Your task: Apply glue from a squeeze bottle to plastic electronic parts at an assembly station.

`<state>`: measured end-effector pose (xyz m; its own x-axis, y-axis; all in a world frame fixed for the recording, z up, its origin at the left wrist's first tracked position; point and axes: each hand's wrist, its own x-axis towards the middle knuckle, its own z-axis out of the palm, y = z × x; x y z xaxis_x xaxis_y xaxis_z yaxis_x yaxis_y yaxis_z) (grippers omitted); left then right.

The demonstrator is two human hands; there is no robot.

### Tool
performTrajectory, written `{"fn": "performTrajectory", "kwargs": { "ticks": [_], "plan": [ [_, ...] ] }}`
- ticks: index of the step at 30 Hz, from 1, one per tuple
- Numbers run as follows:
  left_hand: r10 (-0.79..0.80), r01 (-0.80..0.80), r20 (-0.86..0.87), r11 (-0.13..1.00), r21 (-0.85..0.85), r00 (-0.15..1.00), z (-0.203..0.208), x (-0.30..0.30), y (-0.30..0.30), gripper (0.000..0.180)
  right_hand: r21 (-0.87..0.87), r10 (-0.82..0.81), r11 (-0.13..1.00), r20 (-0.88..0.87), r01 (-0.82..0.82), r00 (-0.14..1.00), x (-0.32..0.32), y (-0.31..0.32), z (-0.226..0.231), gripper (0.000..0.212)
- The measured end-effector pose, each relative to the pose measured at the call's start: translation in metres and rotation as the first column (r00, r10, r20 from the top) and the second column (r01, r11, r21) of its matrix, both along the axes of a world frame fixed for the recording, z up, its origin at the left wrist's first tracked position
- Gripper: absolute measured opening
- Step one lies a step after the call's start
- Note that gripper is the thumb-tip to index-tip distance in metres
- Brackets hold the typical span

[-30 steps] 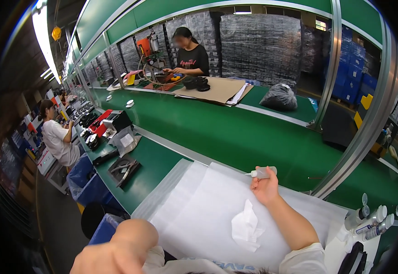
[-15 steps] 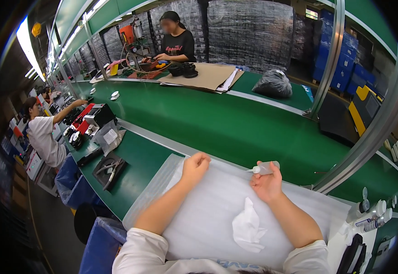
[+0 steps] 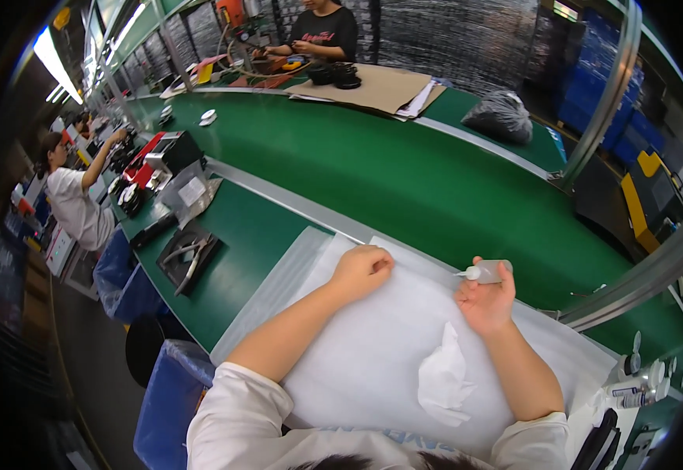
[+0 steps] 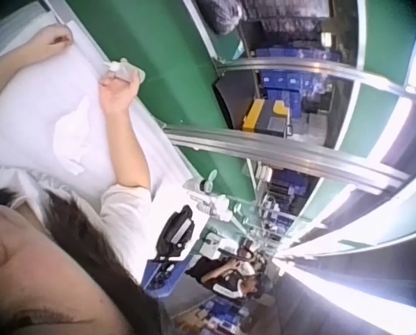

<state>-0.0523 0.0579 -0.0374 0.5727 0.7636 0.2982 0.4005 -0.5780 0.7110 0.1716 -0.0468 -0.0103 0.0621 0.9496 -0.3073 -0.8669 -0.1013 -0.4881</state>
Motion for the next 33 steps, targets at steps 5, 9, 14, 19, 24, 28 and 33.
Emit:
{"fn": "performTrajectory", "kwargs": {
  "ticks": [5, 9, 14, 19, 24, 28, 33],
  "plan": [
    [-0.043, 0.051, -0.108, 0.996, 0.071, 0.993, 0.007, -0.001, -0.005, 0.012, 0.069, 0.026, 0.997, -0.032, -0.024, 0.999, 0.004, -0.003, -0.004, 0.036],
    [-0.043, 0.071, -0.143, 0.978, 0.197, 0.989, 0.008, -0.001, -0.011, 0.016, 0.1, 0.059, 0.993, -0.011, -0.058, 0.998, 0.005, -0.005, -0.003, 0.037],
    [0.122, -0.107, -0.104, 0.984, 0.142, 0.987, 0.006, 0.001, -0.01, 0.019, 0.112, 0.073, 0.991, 0.018, -0.075, 0.997, 0.005, -0.002, -0.004, 0.039],
    [0.387, -0.34, -0.201, 0.911, 0.234, 0.9, 0.011, 0.001, -0.008, 0.023, 0.111, 0.074, 0.991, 0.014, -0.075, 0.997, 0.008, -0.002, -0.004, 0.04],
    [0.429, -0.356, -0.157, 0.866, 0.351, 0.89, 0.005, 0.001, -0.008, 0.022, 0.105, 0.072, 0.992, 0.003, -0.071, 0.997, 0.006, -0.002, -0.005, 0.04],
    [0.365, -0.317, -0.17, 0.913, 0.256, 0.915, 0.004, -0.004, -0.003, 0.021, 0.094, 0.061, 0.994, 0.014, -0.062, 0.998, 0.004, -0.003, -0.004, 0.04],
    [0.321, -0.317, -0.032, 0.944, 0.091, 0.947, 0.004, -0.004, -0.001, 0.018, 0.089, 0.058, 0.994, 0.015, -0.059, 0.998, 0.006, -0.003, -0.004, 0.041]
  ]
}}
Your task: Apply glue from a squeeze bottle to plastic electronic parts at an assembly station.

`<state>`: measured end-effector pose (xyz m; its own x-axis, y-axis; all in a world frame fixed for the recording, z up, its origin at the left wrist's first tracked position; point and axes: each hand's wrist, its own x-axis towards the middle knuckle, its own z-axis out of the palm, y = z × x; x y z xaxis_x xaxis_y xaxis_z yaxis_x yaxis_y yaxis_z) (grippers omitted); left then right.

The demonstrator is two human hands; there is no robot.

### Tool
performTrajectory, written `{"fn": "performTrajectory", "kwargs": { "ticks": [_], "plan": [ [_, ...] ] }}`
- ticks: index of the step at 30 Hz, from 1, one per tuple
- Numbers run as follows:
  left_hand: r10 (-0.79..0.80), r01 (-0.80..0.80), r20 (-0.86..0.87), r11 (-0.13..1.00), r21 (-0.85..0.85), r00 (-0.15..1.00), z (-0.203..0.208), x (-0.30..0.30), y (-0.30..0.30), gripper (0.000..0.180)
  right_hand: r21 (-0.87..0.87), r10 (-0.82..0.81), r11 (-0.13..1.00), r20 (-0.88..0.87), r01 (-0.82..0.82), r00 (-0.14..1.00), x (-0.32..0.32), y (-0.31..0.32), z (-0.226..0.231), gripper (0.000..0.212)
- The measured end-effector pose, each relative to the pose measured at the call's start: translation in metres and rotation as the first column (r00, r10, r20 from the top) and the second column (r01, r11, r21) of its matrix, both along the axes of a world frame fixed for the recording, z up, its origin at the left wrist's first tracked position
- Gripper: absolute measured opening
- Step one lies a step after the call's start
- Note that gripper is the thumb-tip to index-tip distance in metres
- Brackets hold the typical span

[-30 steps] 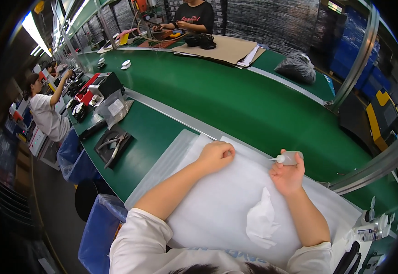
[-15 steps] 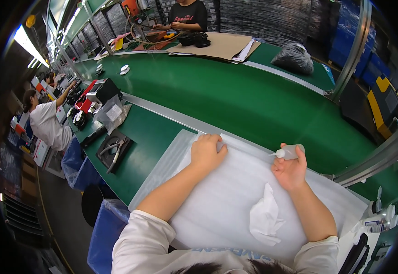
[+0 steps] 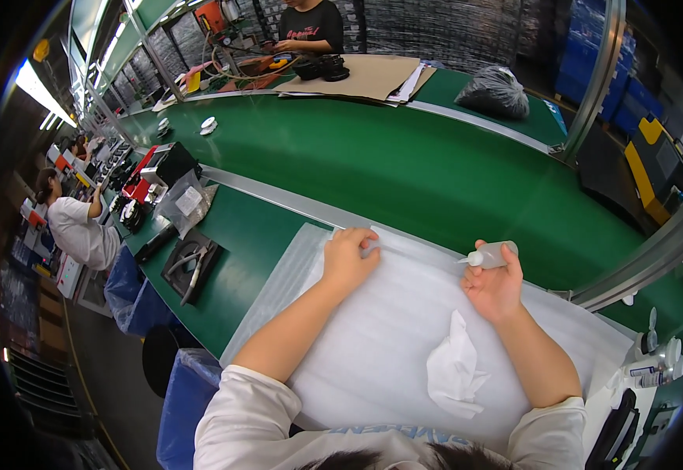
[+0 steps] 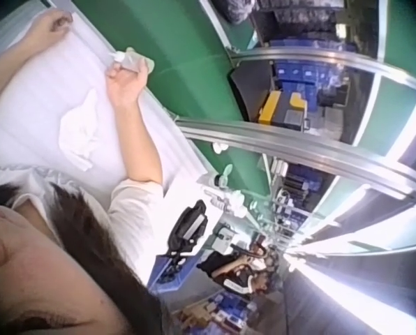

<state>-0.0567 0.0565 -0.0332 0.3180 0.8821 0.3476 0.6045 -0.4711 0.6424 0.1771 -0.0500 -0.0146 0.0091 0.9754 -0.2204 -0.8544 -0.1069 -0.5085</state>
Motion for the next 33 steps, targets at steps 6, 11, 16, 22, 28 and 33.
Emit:
{"fn": "performTrajectory", "kwargs": {
  "ticks": [6, 11, 16, 22, 28, 33],
  "plan": [
    [-0.093, 0.117, 0.255, 0.99, -0.082, 0.963, 0.002, -0.001, 0.0, 0.027, -0.002, -0.003, 1.0, -0.004, 0.003, 1.0, -0.002, 0.001, 0.001, 0.04],
    [-0.127, 0.234, 0.471, 0.956, -0.176, 0.873, 0.006, 0.003, -0.005, 0.036, 0.016, 0.0, 1.0, 0.003, 0.0, 1.0, 0.0, 0.0, -0.001, 0.039],
    [-0.194, 0.309, 0.435, 0.928, -0.211, 0.879, -0.005, -0.003, 0.002, 0.023, 0.022, -0.002, 1.0, 0.014, 0.001, 1.0, -0.002, 0.001, -0.001, 0.039],
    [-0.271, 0.323, 0.44, 0.945, -0.045, 0.856, -0.001, 0.0, 0.001, 0.011, -0.012, -0.007, 1.0, -0.004, 0.007, 1.0, -0.003, -0.002, 0.001, 0.038],
    [-0.369, 0.467, 0.519, 0.882, -0.066, 0.771, -0.005, 0.0, 0.004, 0.013, 0.038, -0.001, 0.999, -0.008, 0.002, 1.0, 0.001, -0.001, -0.004, 0.038],
    [-0.428, 0.504, 0.455, 0.862, -0.053, 0.781, 0.0, 0.0, 0.0, 0.012, 0.011, -0.007, 1.0, -0.004, 0.007, 1.0, -0.001, -0.003, -0.001, 0.038]
  ]
}}
